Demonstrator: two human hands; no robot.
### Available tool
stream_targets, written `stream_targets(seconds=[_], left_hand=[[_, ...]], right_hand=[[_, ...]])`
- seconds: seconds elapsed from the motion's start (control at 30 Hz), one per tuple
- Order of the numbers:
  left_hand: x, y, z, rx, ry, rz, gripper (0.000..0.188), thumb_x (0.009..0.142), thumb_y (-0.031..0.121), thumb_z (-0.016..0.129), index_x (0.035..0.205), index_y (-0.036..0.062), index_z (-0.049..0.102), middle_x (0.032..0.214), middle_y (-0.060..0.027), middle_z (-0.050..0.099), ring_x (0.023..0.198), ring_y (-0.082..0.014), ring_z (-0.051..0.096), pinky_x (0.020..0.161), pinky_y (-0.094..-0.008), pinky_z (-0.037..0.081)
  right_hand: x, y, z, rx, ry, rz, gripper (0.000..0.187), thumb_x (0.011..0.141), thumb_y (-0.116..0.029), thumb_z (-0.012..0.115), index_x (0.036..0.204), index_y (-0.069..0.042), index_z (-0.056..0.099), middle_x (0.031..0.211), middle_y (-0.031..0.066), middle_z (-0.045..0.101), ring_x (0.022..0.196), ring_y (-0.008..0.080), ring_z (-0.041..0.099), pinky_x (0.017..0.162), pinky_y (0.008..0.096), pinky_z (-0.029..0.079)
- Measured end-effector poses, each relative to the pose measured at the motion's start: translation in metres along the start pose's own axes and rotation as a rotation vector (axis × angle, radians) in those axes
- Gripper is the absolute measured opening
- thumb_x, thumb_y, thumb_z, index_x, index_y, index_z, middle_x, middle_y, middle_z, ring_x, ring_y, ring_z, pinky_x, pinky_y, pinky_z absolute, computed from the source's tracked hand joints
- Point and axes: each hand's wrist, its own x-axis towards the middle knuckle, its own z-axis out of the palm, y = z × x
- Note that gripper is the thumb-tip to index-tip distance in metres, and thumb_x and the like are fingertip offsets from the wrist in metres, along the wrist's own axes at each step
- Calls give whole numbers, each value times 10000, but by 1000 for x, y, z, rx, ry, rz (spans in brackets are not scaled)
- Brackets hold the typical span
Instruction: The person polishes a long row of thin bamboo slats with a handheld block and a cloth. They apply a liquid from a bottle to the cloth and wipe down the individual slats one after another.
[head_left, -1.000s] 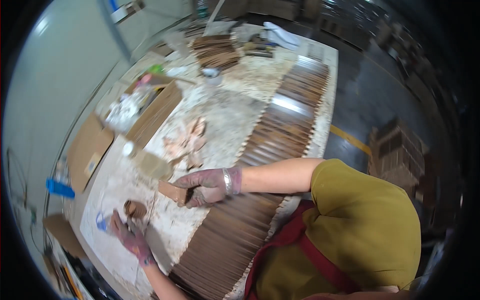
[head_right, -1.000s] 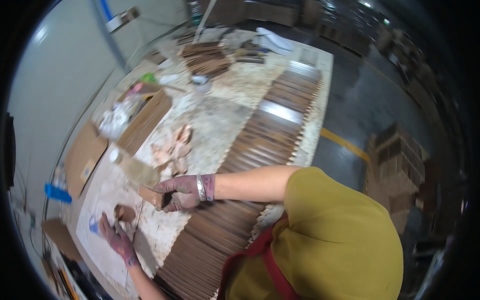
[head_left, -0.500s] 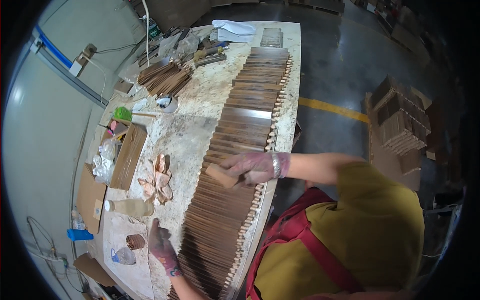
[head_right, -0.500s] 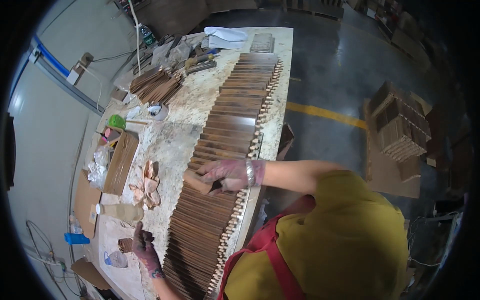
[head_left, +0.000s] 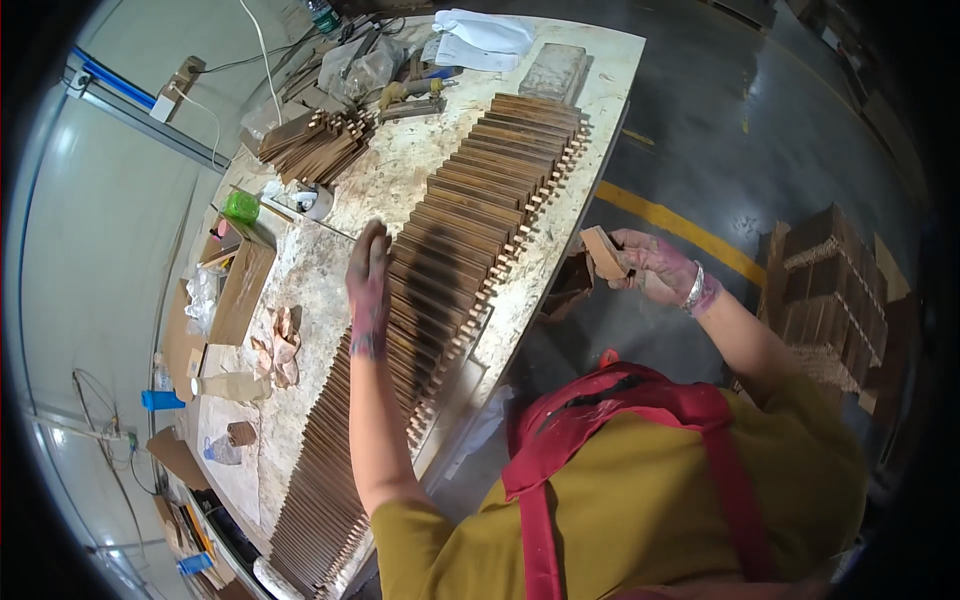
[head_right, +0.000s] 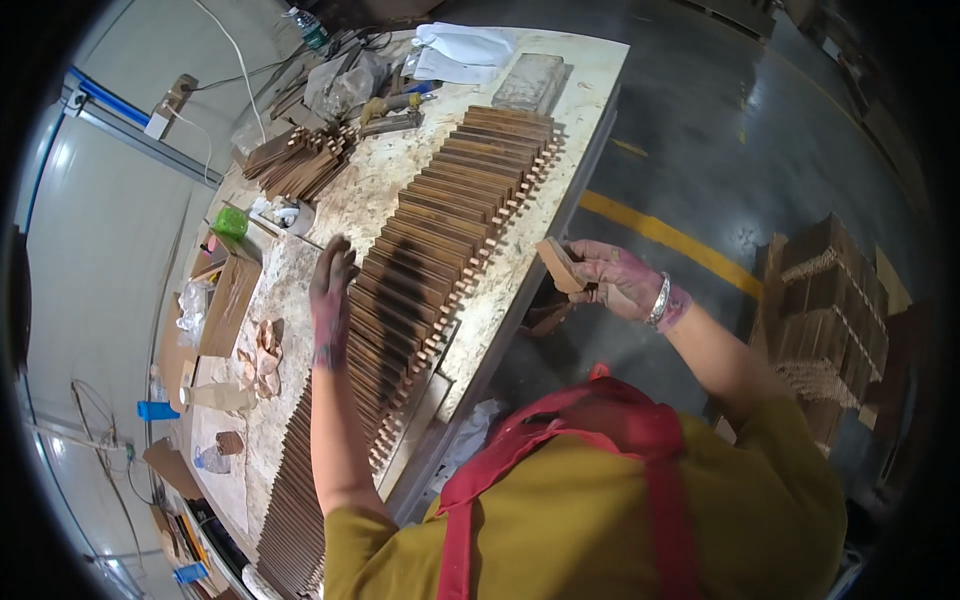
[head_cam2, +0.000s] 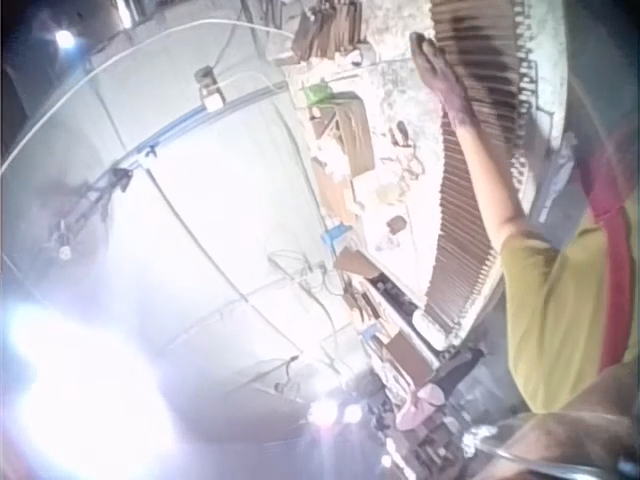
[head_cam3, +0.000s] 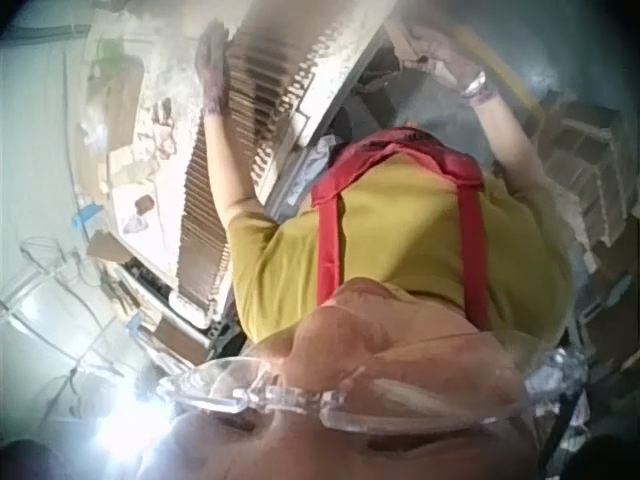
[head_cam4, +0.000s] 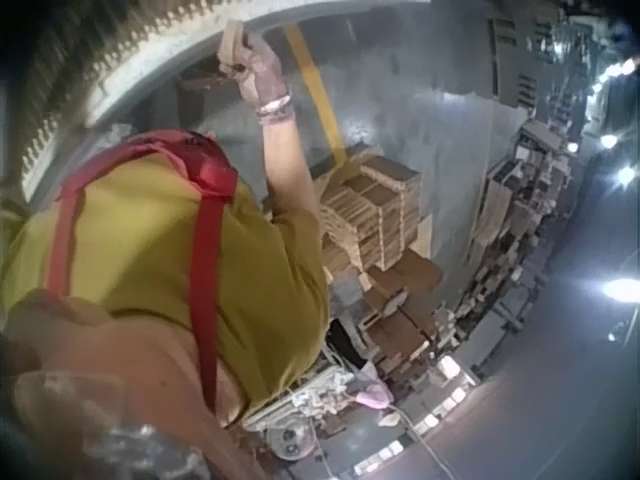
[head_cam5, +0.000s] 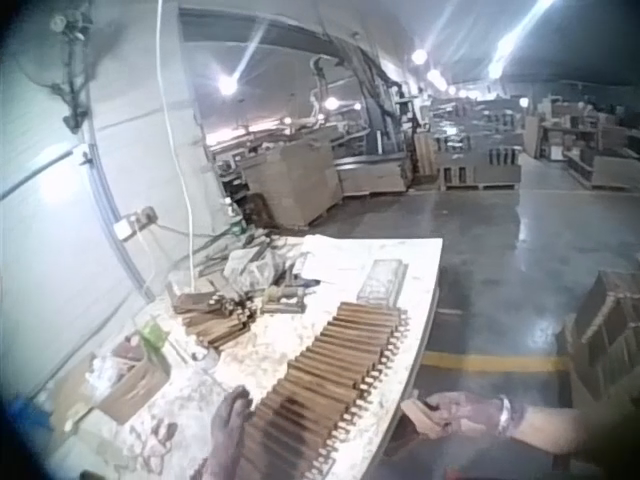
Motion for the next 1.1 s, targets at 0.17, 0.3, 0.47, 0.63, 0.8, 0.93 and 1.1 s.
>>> stream_targets(seconds=[0.17,0.3,0.47,0.63,0.8,0.93,1.1], left_hand=[[119,-84,29,532,16,107,466,992,298,529,1368,25,501,1332,-170,576,1217,-274,559,1022,-327,425],[159,-119,52,706,85,15,456,979,342,502,1320,42,541,1256,-214,606,1133,-373,592,935,-392,474],[159,-125,82,706,-185,-130,519,976,493,458,1165,41,629,1113,-222,656,1041,-383,624,879,-419,487],[146,-96,88,826,-237,-116,477,984,470,458,1202,81,629,1187,-196,635,1083,-378,603,932,-418,469],[126,-65,88,1065,13,180,455,951,345,562,1346,125,515,1406,-119,489,1268,-345,472,989,-465,431],[55,9,115,650,143,60,288,968,263,558,1210,114,608,1143,-156,632,1064,-316,606,899,-416,486],[-54,-10,216,251,-35,-527,253,973,266,572,1102,62,648,938,-136,668,843,-266,639,800,-346,511]], right_hand=[[22,1,-32,83,-9,43,525,913,-271,663,1341,-22,486,1214,96,615,1100,200,610,912,354,511],[51,7,-39,189,-10,103,485,937,-220,628,1348,-12,474,1204,100,621,1091,207,619,895,353,522],[105,13,-38,251,-41,165,444,938,-152,616,1332,8,489,1150,103,642,1031,195,644,886,357,538],[148,-23,-36,86,-125,242,420,953,-170,587,1326,4,501,1185,85,631,1076,168,621,878,322,525],[203,-72,-52,-44,-145,277,400,933,-161,617,1304,-38,530,1140,49,646,1024,146,624,868,329,514],[264,-118,-71,-350,-277,193,450,917,-231,666,1299,-40,522,1137,36,646,1017,112,610,863,281,499],[354,-126,-52,-843,-866,-196,496,902,-438,643,1238,-76,592,1138,76,617,936,143,627,794,255,537]])
